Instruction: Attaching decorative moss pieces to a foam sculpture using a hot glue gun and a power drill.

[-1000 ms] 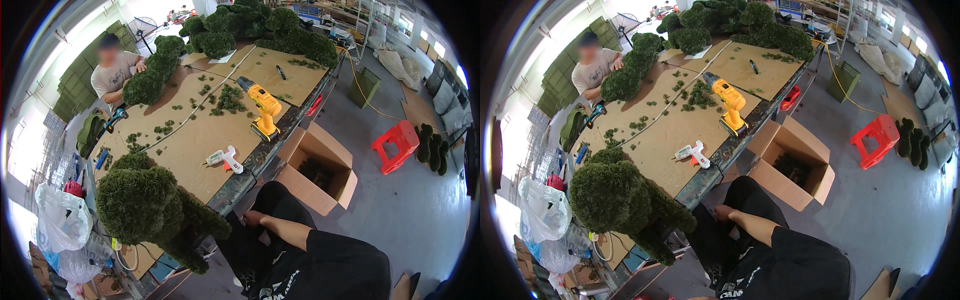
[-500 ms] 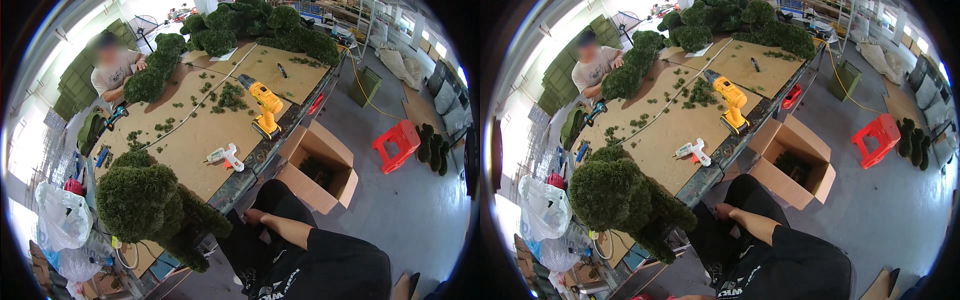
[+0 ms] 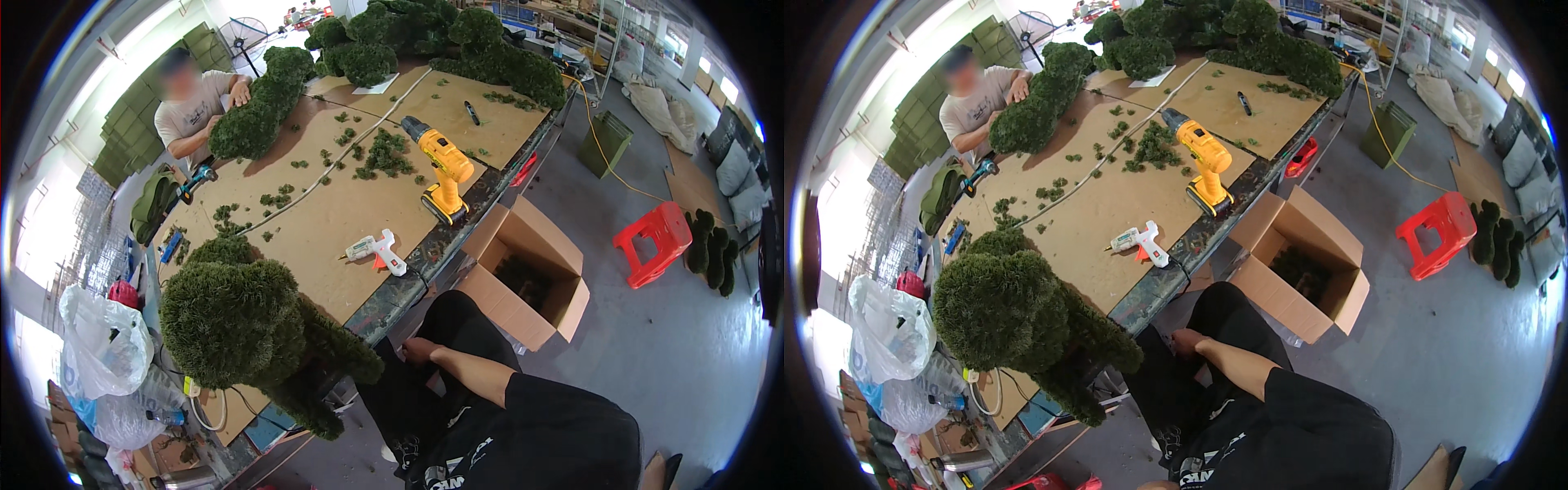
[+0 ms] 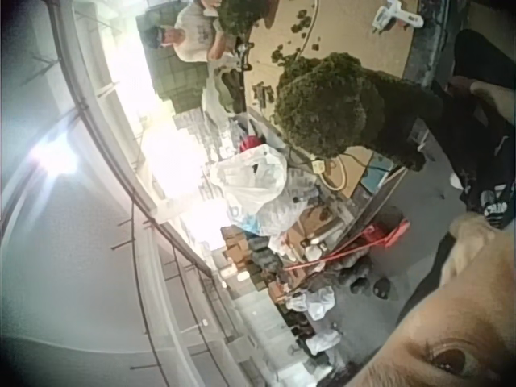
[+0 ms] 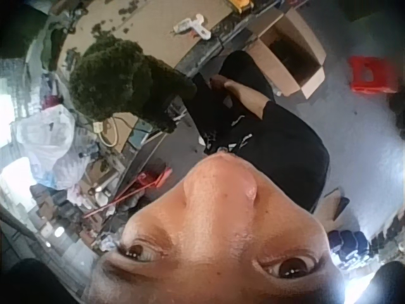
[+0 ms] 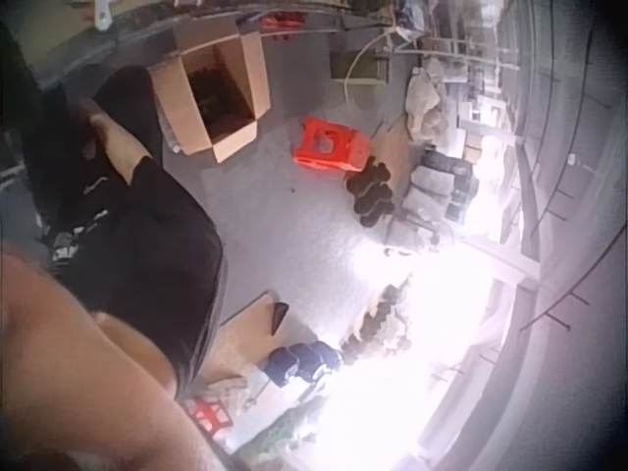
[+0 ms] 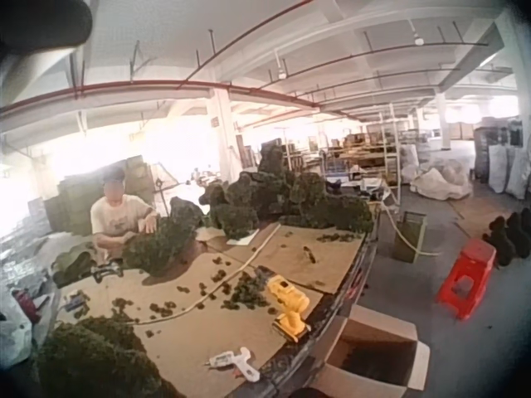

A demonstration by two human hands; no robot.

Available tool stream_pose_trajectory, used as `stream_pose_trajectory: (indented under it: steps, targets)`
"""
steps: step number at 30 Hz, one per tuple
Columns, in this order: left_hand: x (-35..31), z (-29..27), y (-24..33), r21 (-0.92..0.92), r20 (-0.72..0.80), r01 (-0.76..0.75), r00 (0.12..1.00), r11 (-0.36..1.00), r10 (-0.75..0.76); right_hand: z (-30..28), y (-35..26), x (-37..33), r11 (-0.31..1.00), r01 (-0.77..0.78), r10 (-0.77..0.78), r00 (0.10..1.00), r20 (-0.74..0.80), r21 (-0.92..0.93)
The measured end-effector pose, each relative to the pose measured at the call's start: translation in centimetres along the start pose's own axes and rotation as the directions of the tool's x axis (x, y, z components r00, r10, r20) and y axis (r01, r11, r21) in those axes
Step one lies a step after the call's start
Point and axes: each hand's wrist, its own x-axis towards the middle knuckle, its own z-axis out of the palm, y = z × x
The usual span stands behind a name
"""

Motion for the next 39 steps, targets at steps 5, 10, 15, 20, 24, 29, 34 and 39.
stream_pose_trajectory:
  steps: [5, 10, 15, 20, 24, 29, 34, 39]
  targets:
    - [1.4, -0.3, -0.9, -0.006, 0.042, 0.093, 0.995, 0.996, -0.093, 0.3, 0.8, 0.9, 1.000, 0.006, -0.006, 1.000, -0.025, 0.002]
    - [2.1, -0.3, -0.9, 0.064, 0.039, 0.197, 0.979, 0.978, -0.200, 0.1, -1.0, 0.5, 0.999, 0.043, -0.043, 0.999, -0.011, -0.017]
    - [3.2, -0.6, -1.3, 0.128, 0.044, 0.296, 0.952, 0.947, -0.304, -0.3, -1.1, 0.1, 1.000, 0.031, -0.031, 1.000, -0.001, -0.001]
    - [4.9, -0.8, -2.7, 0.166, 0.055, 0.383, 0.916, 0.909, -0.396, -0.2, 0.6, 0.5, 0.999, 0.046, -0.046, 0.999, -0.013, 0.001]
    - [5.9, -0.7, -3.7, 0.202, 0.027, 0.446, 0.887, 0.872, -0.461, 0.0, -0.4, 0.0, 0.999, 0.032, -0.033, 0.998, -0.054, -0.019]
    - [7.4, -0.8, -5.3, 0.219, 0.020, 0.513, 0.848, 0.830, -0.529, -0.4, -1.0, -0.1, 1.000, -0.001, 0.001, 1.000, -0.020, -0.013]
    - [8.7, -0.6, -5.9, 0.248, -0.015, 0.578, 0.805, 0.777, -0.594, -0.3, -1.0, 0.0, 1.000, 0.007, -0.008, 1.000, -0.024, -0.019]
    - [9.7, 0.0, -6.0, 0.264, -0.058, 0.640, 0.757, 0.722, -0.650, -0.7, -0.2, -0.3, 1.000, -0.004, 0.002, 0.998, -0.068, -0.029]
